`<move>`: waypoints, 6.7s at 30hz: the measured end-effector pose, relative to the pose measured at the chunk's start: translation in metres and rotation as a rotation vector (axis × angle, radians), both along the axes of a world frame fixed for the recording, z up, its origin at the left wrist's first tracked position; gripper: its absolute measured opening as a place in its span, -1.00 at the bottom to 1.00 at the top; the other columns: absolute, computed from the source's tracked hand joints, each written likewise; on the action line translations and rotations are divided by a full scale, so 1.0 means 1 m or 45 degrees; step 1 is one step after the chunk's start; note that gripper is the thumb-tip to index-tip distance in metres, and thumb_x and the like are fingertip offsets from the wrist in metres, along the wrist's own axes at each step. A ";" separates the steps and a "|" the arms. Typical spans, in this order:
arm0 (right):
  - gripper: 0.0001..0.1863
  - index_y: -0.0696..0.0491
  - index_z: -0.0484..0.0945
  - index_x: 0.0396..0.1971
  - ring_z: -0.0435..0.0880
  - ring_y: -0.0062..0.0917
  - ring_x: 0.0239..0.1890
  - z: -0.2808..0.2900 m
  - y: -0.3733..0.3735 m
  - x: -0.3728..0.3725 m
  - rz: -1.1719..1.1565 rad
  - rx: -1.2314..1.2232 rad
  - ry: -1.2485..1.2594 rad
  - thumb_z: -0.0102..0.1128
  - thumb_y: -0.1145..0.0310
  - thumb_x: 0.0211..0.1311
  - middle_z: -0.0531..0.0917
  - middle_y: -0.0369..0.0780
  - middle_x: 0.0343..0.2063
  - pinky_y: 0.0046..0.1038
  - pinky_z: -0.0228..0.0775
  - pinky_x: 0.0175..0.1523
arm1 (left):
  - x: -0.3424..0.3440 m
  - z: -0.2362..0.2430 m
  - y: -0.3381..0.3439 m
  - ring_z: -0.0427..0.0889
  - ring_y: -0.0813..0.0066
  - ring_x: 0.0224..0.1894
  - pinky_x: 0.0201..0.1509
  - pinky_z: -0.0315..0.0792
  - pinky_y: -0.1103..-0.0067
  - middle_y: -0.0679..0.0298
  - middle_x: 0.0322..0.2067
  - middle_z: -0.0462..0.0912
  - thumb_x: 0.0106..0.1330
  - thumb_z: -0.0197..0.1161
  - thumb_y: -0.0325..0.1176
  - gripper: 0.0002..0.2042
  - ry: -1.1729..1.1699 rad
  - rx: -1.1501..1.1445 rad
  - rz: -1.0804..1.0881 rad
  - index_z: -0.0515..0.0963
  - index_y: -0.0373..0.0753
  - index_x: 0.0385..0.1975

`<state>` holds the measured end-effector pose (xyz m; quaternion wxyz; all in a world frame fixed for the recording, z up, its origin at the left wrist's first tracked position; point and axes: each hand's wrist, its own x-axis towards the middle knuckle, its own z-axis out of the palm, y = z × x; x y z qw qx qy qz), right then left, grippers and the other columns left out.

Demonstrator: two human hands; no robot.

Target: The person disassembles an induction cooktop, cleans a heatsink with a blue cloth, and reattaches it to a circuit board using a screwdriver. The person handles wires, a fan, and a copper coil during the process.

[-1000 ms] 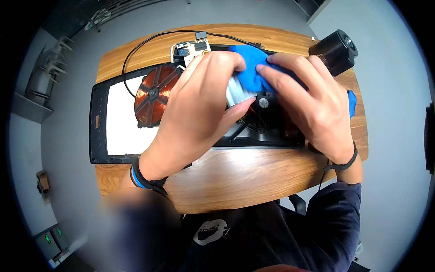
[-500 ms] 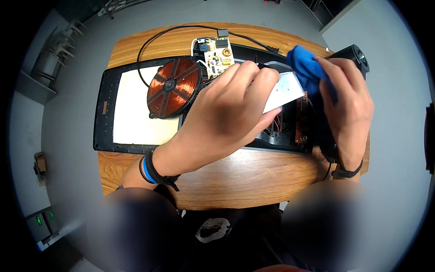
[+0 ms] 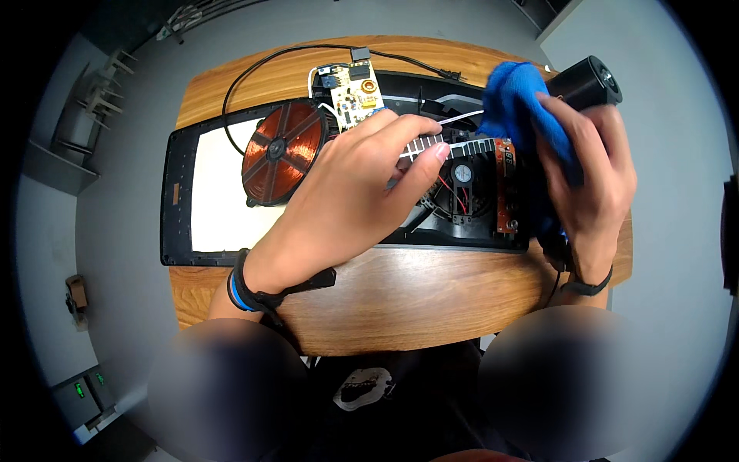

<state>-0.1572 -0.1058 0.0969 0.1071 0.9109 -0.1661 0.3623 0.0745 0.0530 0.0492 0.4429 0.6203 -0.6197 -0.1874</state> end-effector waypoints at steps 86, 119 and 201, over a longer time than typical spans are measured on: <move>-0.75 0.22 0.70 -0.18 0.76 -0.13 -0.06 -0.037 -0.006 0.015 0.398 0.673 0.026 0.58 0.59 0.17 0.80 -0.10 -0.16 -0.21 0.61 0.15 | 0.008 -0.002 -0.002 0.78 0.05 0.37 0.41 0.70 0.25 0.00 0.29 0.70 0.12 0.67 -0.67 -0.56 -0.331 -0.231 -0.008 0.57 -0.33 -0.07; -0.74 0.16 0.70 0.17 0.82 -0.33 0.11 -0.040 -0.006 0.006 0.247 0.710 -0.194 0.32 0.64 0.57 0.78 -0.11 0.04 -0.38 0.60 0.30 | -0.004 -0.008 -0.005 0.85 0.20 0.16 -0.03 0.70 0.44 -0.03 0.18 0.77 0.15 0.70 -0.60 -0.61 -0.304 -0.151 0.035 0.59 -0.37 -0.14; -0.73 0.22 0.73 -0.14 0.81 -0.33 -0.08 -0.044 -0.009 0.009 0.411 0.546 -0.164 0.59 0.75 0.21 0.78 -0.13 -0.15 -0.37 0.66 0.06 | -0.016 -0.005 0.000 0.83 0.16 0.08 0.12 0.79 0.32 0.07 0.09 0.68 0.24 0.70 -0.49 -0.65 -0.326 -0.034 -0.226 0.86 -0.26 0.04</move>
